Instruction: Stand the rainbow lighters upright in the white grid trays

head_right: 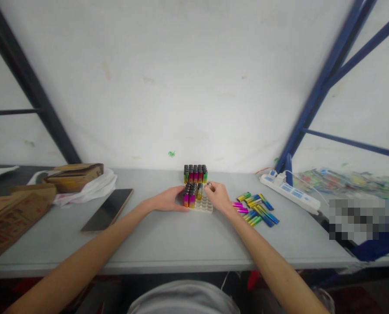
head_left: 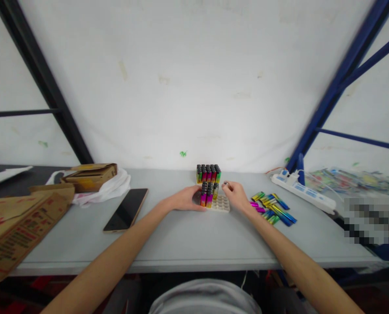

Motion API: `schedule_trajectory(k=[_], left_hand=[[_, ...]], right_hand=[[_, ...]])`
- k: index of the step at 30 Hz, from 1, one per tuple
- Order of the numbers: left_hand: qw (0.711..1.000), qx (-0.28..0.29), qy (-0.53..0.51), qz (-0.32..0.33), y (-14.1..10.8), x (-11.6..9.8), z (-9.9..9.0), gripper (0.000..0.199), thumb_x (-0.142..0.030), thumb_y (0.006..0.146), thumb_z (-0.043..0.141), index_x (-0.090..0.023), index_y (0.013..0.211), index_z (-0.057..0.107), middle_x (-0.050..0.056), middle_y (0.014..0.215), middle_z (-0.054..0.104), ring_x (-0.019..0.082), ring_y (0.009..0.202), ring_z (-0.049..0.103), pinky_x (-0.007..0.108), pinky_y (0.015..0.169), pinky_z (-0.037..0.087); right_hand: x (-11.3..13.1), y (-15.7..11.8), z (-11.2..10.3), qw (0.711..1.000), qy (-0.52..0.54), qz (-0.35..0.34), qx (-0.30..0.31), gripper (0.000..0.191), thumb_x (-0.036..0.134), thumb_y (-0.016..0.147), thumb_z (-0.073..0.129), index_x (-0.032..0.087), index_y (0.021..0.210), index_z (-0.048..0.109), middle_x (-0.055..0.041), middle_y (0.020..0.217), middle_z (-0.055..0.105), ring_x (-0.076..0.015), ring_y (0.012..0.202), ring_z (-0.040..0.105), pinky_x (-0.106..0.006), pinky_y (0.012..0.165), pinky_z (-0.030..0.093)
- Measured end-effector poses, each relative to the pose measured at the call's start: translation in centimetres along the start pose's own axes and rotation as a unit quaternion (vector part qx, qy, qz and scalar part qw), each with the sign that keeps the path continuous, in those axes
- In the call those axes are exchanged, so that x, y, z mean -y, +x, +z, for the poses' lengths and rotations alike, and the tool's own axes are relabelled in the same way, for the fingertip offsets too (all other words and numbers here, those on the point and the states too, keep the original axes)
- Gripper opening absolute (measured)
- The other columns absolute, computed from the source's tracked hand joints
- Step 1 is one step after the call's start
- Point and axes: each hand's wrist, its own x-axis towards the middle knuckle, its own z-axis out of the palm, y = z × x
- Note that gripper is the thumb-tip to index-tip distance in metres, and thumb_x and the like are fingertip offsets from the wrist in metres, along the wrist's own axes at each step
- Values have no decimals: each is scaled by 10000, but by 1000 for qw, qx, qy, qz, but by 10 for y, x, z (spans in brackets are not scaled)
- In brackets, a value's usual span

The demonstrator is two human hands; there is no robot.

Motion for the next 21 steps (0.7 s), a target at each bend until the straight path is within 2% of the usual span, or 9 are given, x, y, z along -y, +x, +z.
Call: schedule_trajectory(k=[5,8,11,13,15,18,21], left_hand=[[1000,-1,-6,6,0,1,0,744,-473,713,859,-189,1349,597,108,1370,664,335,1210,642,444,1072,490],[1000,-2,-1,6,0,3,0,749,-482,718,855,-183,1352,594,114,1369,664,335,1211,642,443,1072,489],[1000,-2,7,8,0,4,1,754,-487,713,858,-176,1348,596,119,1372,662,337,1211,642,445,1077,484],[1000,-2,2,13,0,4,1,762,-490,720,852,-177,1362,586,116,1382,656,334,1221,638,441,1080,483],[1000,-2,-5,15,0,5,1,769,-497,728,845,-180,1376,577,113,1381,658,330,1225,637,433,1076,486],[1000,-5,0,9,0,5,1,771,-508,722,847,-179,1369,586,114,1369,664,334,1224,636,435,1077,486],[1000,-3,2,8,0,4,1,767,-501,722,851,-183,1369,587,116,1371,663,333,1217,639,438,1078,485]], right_hand=[[6,-2,-9,1000,-16,-25,6,381,469,900,459,231,621,358,54,556,300,-123,553,324,-277,555,239],[11,-4,-16,998,-27,-52,31,368,535,968,457,216,790,498,60,593,380,-135,570,381,-273,576,287],[15,-5,-22,994,-38,-79,64,370,533,1029,390,211,951,556,29,670,508,-158,617,479,-280,608,357],[15,-4,-24,990,-48,-106,80,413,540,1041,370,206,929,583,-21,763,579,-174,687,530,-286,636,402],[14,-4,-25,984,-70,-137,90,453,558,1032,398,201,831,592,-48,806,596,-179,719,534,-293,661,419],[11,-3,-24,977,-107,-148,113,493,558,1023,426,204,700,543,-8,665,534,-157,620,459,-290,625,365],[8,-3,-24,975,-106,-142,132,478,545,1023,429,205,707,546,12,609,526,-149,575,431,-282,595,316]])
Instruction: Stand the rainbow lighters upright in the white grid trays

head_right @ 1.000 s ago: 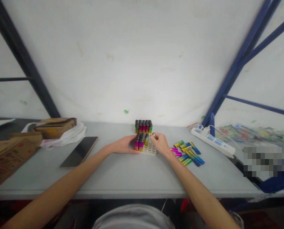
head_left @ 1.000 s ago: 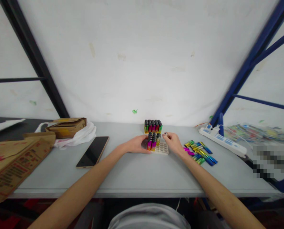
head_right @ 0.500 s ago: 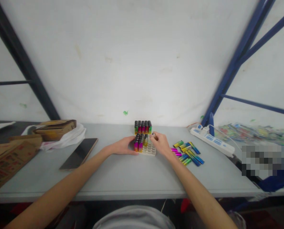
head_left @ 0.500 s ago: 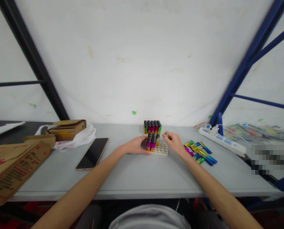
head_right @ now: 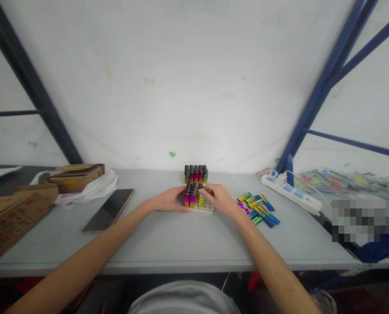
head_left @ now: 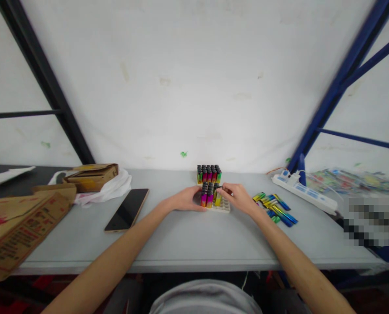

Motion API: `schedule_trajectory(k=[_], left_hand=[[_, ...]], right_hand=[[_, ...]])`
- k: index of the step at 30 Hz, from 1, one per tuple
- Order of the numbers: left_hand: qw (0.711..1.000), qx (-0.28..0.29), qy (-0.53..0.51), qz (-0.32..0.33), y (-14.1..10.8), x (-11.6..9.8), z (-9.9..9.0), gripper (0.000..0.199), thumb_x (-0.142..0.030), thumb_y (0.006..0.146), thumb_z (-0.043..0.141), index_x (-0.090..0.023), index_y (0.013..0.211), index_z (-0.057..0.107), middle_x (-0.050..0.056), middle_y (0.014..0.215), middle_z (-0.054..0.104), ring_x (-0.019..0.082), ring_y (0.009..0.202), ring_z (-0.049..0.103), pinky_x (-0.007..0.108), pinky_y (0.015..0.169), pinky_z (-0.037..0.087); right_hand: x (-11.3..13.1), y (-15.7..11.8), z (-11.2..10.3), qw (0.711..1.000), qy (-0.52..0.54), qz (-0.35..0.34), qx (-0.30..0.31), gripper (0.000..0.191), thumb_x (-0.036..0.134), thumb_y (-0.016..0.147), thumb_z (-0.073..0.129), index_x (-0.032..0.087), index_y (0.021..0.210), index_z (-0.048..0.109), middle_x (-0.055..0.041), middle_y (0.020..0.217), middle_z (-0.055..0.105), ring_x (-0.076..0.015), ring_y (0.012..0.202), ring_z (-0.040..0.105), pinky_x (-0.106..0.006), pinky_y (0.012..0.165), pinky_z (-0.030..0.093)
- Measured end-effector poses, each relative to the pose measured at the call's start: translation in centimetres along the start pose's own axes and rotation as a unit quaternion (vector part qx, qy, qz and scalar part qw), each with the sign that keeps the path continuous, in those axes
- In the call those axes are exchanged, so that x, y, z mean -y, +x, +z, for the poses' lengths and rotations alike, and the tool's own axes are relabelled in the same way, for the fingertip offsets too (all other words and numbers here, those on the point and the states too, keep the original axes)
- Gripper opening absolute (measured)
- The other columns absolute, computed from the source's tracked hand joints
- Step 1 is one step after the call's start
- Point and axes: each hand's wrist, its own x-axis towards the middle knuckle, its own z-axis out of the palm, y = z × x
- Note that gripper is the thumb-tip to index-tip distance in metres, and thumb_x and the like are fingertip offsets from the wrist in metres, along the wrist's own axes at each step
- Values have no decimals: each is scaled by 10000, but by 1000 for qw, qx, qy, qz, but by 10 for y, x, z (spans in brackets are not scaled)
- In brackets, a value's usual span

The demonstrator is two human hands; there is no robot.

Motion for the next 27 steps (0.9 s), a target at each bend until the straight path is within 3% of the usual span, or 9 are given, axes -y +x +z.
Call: schedule_trajectory(k=[10,18,23,27], left_hand=[[1000,-1,3,-3,0,-1,0,771,-497,714,856,-168,1358,590,121,1372,660,336,1222,635,440,1079,479],[1000,0,12,-9,0,-2,0,742,-507,720,848,-170,1334,602,120,1326,683,334,1174,654,429,1035,508],[1000,2,10,1,1,1,0,771,-507,725,848,-166,1364,581,121,1385,652,335,1225,632,429,1078,480],[1000,6,13,-6,1,2,0,779,-532,730,838,-155,1360,577,124,1376,655,335,1228,633,424,1074,486]], right_hand=[[-7,-2,-10,998,-17,-25,49,492,555,1025,447,196,730,608,-14,657,594,-152,587,461,-279,606,316],[2,-1,4,994,-79,9,77,411,478,1013,525,195,756,674,-43,687,660,-161,591,528,-278,597,322],[-15,-5,-32,993,-49,57,90,425,515,1009,510,178,856,719,-29,697,697,-160,617,579,-257,609,383],[-56,-21,-75,970,-153,159,103,270,342,980,572,143,1037,745,-108,945,773,-213,833,694,-276,763,463]])
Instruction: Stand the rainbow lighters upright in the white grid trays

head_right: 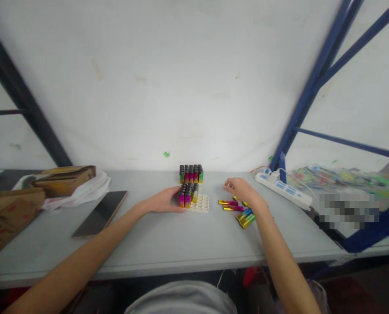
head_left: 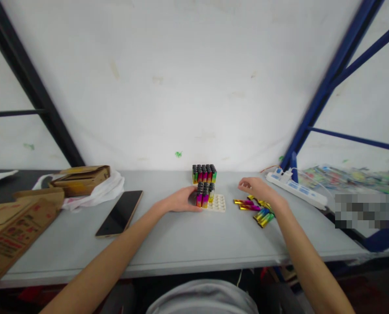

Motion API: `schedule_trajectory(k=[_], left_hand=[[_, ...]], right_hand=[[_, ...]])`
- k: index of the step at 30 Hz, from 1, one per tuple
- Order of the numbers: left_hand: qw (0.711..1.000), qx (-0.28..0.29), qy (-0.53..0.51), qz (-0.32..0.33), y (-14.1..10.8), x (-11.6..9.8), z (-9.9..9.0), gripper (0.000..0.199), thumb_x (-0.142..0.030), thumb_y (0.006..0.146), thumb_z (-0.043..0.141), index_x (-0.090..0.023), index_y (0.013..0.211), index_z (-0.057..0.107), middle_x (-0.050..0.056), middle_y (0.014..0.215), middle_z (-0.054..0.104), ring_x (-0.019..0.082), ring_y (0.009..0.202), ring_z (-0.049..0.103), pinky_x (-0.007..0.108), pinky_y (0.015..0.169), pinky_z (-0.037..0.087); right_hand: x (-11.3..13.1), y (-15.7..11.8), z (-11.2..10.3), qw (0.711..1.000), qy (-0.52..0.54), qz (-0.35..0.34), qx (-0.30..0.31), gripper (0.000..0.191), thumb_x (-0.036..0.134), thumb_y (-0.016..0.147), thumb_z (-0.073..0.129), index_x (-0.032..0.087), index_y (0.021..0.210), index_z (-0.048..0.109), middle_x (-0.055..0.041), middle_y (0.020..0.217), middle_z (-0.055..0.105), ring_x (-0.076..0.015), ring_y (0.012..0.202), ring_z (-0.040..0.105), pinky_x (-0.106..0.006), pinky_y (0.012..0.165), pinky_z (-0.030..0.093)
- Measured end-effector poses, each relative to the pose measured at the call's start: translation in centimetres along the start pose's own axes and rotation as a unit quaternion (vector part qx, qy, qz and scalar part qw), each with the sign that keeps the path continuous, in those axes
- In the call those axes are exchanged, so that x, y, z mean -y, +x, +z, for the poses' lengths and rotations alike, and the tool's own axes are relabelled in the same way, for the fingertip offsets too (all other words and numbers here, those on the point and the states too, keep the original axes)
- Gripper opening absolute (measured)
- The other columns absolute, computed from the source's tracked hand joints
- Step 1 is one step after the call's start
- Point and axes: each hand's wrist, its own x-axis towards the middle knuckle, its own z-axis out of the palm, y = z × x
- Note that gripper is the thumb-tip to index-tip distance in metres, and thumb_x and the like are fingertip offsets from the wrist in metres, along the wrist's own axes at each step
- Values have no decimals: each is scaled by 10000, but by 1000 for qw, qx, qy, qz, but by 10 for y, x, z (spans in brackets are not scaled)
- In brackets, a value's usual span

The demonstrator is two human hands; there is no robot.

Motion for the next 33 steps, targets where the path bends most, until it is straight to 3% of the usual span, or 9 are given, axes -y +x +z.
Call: schedule_trajectory(k=[4,7,14,17,19,22,26,28,33], left_hand=[[1000,-2,-6,-1,0,-1,-1,742,-503,733,841,-175,1347,584,107,1358,668,324,1204,646,431,1076,487],[1000,-3,-7,2,0,-1,-1,743,-491,726,848,-171,1343,588,111,1368,661,327,1212,639,430,1082,479],[1000,-3,4,-5,0,0,-1,759,-503,720,850,-155,1343,590,127,1364,658,332,1216,633,438,1087,473],[1000,-3,0,-1,0,1,0,756,-507,721,848,-154,1339,592,126,1357,662,332,1209,639,434,1077,483],[1000,-4,-3,3,0,0,0,754,-514,723,844,-155,1338,594,125,1353,666,334,1202,644,432,1066,492],[1000,-6,-5,5,0,-1,0,751,-519,725,843,-164,1339,594,119,1347,671,333,1191,649,437,1062,495],[1000,-6,-9,7,0,-3,0,755,-505,732,842,-160,1351,583,124,1354,667,327,1196,647,437,1072,491],[1000,-7,-14,7,-1,-3,0,766,-507,732,842,-161,1363,576,124,1362,663,329,1207,643,438,1075,490],[1000,-3,-17,4,-1,-2,0,750,-509,733,840,-176,1355,585,111,1356,670,330,1197,650,438,1066,496]], right_hand=[[-43,-9,5,981,-117,152,6,385,410,1004,532,107,1132,734,-192,1057,762,-284,1006,709,-326,869,474],[-49,-8,21,968,-146,202,5,519,536,1009,486,102,1195,702,-226,1114,740,-316,1074,696,-356,882,478],[-20,23,30,984,-119,132,24,344,295,939,597,122,1224,680,-185,1112,749,-270,1045,697,-308,861,471],[-6,36,28,997,-40,66,-14,183,268,926,587,135,940,712,-148,940,760,-247,953,699,-291,840,475],[8,40,27,995,92,25,-43,234,345,952,551,166,835,645,-93,815,728,-212,805,689,-290,756,492],[34,38,27,938,339,-24,-70,337,533,946,537,199,912,563,8,694,622,-141,589,585,-265,605,465],[69,32,30,862,503,-28,-52,436,661,892,560,236,978,517,82,650,461,-83,469,332,-220,462,279],[80,30,35,866,494,-14,-76,461,698,907,507,238,930,516,84,617,414,-92,470,303,-228,461,245],[88,27,54,924,310,4,-222,525,666,936,451,214,671,471,35,586,423,-135,586,403,-273,568,294]])
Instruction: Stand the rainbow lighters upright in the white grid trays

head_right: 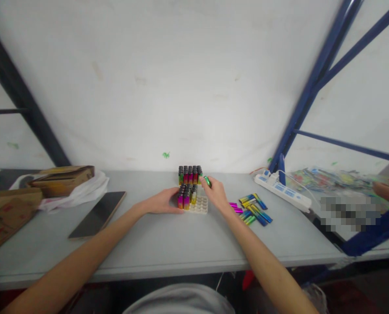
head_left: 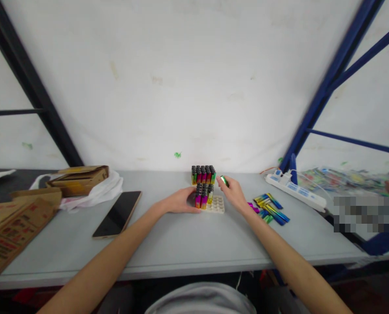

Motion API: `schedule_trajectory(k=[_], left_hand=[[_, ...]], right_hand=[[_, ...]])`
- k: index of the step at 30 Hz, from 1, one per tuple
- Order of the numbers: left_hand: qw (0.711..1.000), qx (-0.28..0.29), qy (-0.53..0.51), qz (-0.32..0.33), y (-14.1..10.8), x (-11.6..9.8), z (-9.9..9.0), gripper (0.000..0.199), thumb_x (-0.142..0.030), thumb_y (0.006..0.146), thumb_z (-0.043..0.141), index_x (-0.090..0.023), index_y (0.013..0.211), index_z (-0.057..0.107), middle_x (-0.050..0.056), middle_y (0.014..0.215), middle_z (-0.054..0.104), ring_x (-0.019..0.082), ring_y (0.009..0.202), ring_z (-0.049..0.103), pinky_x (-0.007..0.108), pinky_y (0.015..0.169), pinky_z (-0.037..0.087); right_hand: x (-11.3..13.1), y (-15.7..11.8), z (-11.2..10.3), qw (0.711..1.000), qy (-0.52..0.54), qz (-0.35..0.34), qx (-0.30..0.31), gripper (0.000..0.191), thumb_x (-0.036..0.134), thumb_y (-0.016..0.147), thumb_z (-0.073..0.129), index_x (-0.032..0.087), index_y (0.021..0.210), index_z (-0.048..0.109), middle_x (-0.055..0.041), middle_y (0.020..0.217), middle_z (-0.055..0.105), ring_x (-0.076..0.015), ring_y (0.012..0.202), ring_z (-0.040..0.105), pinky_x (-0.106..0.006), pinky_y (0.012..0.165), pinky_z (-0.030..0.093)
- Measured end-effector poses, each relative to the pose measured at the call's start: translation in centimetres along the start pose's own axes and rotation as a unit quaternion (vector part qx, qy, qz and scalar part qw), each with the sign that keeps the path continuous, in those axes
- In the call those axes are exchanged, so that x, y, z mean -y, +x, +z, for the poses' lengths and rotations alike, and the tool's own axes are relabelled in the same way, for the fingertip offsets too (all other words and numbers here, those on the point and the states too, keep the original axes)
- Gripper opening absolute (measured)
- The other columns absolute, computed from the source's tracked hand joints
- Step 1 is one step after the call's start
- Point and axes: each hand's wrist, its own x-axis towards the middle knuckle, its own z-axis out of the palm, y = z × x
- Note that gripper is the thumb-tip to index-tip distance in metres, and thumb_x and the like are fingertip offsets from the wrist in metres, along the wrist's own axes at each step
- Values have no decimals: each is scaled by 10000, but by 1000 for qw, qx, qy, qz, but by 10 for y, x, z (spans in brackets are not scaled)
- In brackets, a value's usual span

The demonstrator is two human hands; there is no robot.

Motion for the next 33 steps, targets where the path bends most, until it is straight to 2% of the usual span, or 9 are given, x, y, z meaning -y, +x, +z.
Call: schedule_trajectory(k=[5,10,17,24,29,33], left_hand=[[1000,-4,7,2,1,2,1,773,-493,726,850,-160,1368,576,123,1369,662,332,1215,643,425,1074,492],[1000,0,10,-1,1,3,1,764,-488,735,844,-158,1370,574,119,1365,665,326,1213,646,413,1074,493],[1000,-5,9,1,0,0,0,772,-511,722,848,-174,1365,584,120,1382,658,345,1225,637,440,1083,484],[1000,-1,22,2,1,2,0,787,-528,733,840,-148,1371,579,133,1375,657,342,1218,638,423,1073,490],[1000,-2,23,3,1,3,0,794,-534,734,838,-145,1374,573,135,1363,662,338,1206,643,419,1069,491],[1000,-2,18,0,0,2,0,774,-511,738,841,-166,1377,574,121,1373,661,338,1222,637,421,1077,488]], right_hand=[[-6,-7,4,998,-42,-7,-36,482,553,903,451,232,567,325,47,542,288,-122,559,324,-286,560,216],[-8,-9,2,999,-33,-16,-39,381,455,887,435,228,585,388,41,542,352,-132,570,375,-283,574,246],[-4,-14,2,999,-29,-34,-18,491,566,939,454,227,598,355,39,559,333,-131,589,346,-280,573,244],[-3,-15,4,998,-48,-39,-21,358,415,895,429,230,596,364,37,548,360,-134,572,371,-287,577,240],[3,-16,1,997,-63,-43,10,378,492,961,430,226,693,447,34,600,432,-147,596,422,-281,599,296],[9,-18,-4,996,-43,-44,69,397,550,1032,358,236,831,493,15,687,552,-163,615,509,-277,617,395]])
